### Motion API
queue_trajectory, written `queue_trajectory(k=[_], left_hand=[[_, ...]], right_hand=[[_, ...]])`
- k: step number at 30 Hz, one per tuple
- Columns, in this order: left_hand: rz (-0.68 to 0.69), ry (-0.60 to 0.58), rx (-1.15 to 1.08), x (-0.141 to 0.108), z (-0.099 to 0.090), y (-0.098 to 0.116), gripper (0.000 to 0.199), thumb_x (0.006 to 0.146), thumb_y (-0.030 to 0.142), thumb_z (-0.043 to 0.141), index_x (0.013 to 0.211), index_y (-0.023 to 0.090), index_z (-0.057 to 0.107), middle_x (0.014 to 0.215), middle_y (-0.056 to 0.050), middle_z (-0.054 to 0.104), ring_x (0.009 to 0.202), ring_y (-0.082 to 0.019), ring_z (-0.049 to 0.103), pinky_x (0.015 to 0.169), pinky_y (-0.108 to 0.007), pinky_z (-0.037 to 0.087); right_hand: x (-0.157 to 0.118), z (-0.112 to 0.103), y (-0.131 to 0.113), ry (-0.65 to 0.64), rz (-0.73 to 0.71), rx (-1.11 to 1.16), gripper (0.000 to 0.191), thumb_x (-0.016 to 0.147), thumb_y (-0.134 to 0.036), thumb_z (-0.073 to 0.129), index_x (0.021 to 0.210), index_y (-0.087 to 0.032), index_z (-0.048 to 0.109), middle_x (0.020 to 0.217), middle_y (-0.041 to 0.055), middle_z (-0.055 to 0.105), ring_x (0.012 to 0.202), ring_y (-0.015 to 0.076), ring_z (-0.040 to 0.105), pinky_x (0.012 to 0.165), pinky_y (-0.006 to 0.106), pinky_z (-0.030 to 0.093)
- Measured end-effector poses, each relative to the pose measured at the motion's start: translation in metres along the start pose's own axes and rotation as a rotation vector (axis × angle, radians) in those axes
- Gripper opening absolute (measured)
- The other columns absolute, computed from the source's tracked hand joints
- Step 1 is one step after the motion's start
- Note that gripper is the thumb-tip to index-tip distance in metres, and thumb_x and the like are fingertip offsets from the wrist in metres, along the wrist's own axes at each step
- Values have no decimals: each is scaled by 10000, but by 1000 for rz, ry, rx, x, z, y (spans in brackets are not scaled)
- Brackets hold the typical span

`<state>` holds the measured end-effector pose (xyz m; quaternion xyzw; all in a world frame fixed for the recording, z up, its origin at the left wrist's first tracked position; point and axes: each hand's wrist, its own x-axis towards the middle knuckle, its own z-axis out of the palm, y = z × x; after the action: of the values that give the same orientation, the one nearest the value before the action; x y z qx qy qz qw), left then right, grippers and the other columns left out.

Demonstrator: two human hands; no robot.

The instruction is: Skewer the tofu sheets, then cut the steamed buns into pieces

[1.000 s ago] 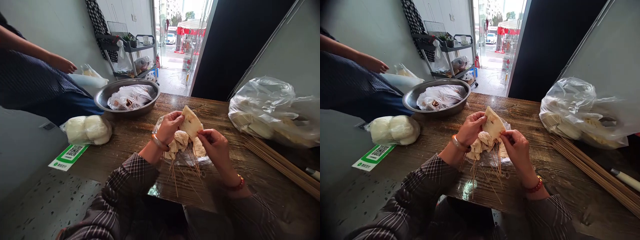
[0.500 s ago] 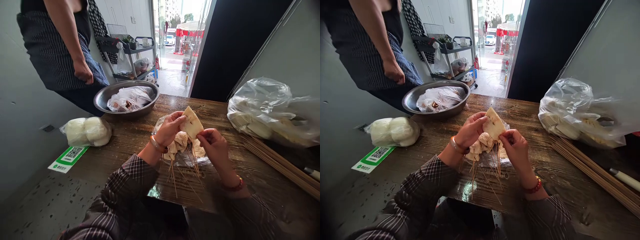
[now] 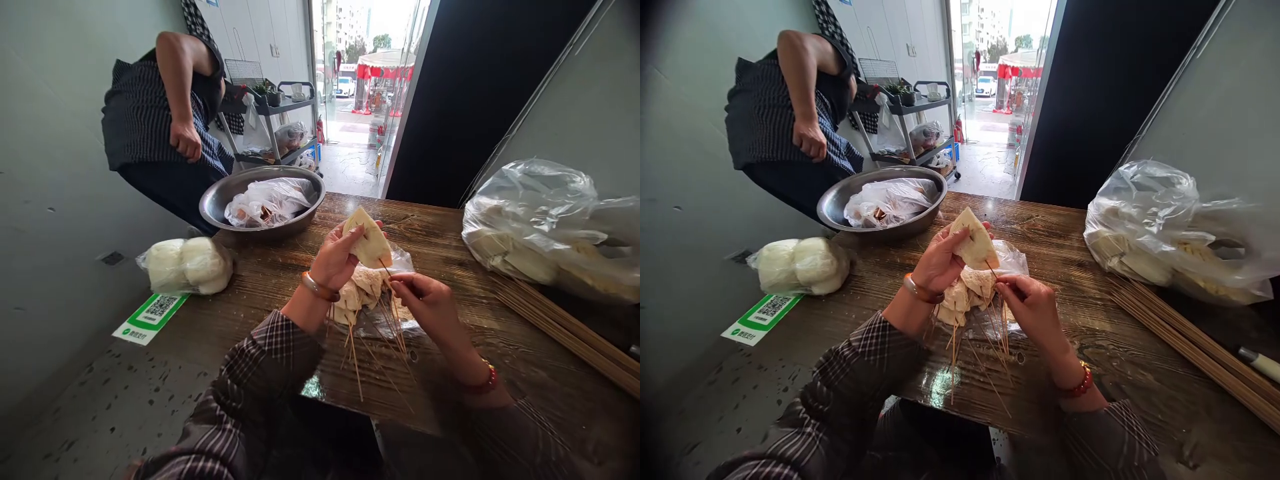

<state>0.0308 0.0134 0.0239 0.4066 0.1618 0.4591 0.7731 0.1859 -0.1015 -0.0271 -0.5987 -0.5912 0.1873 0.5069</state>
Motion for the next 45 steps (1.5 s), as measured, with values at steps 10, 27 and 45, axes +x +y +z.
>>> queue_trajectory(k=[10, 27, 45], left_hand=[[-7, 13, -14, -4, 4, -7, 383, 719, 379, 817, 983, 146, 667, 995, -111, 742, 968, -238, 705, 818, -336, 558], [-18, -18, 28, -1, -5, -15, 468, 651, 494, 837, 908, 145, 661, 863, -66, 685, 759, -134, 633, 721, -282, 513], [253, -402, 1782, -3, -55, 19, 420, 779, 123, 633, 1182, 238, 627, 1468, -83, 535, 1392, -293, 448, 1153, -579, 341]], right_hand=[[-2, 3, -2, 87, -96, -51, 203, 888, -391, 644, 949, -250, 777, 971, 52, 785, 875, 233, 726, 822, 410, 574], [-10, -5, -2, 136, 103, -73, 292, 819, -488, 696, 1039, -316, 781, 909, 32, 763, 790, 231, 694, 706, 374, 541], [3, -23, -5, 200, 169, 260, 207, 796, -328, 745, 977, -249, 804, 811, 31, 758, 587, 106, 596, 492, 229, 489]])
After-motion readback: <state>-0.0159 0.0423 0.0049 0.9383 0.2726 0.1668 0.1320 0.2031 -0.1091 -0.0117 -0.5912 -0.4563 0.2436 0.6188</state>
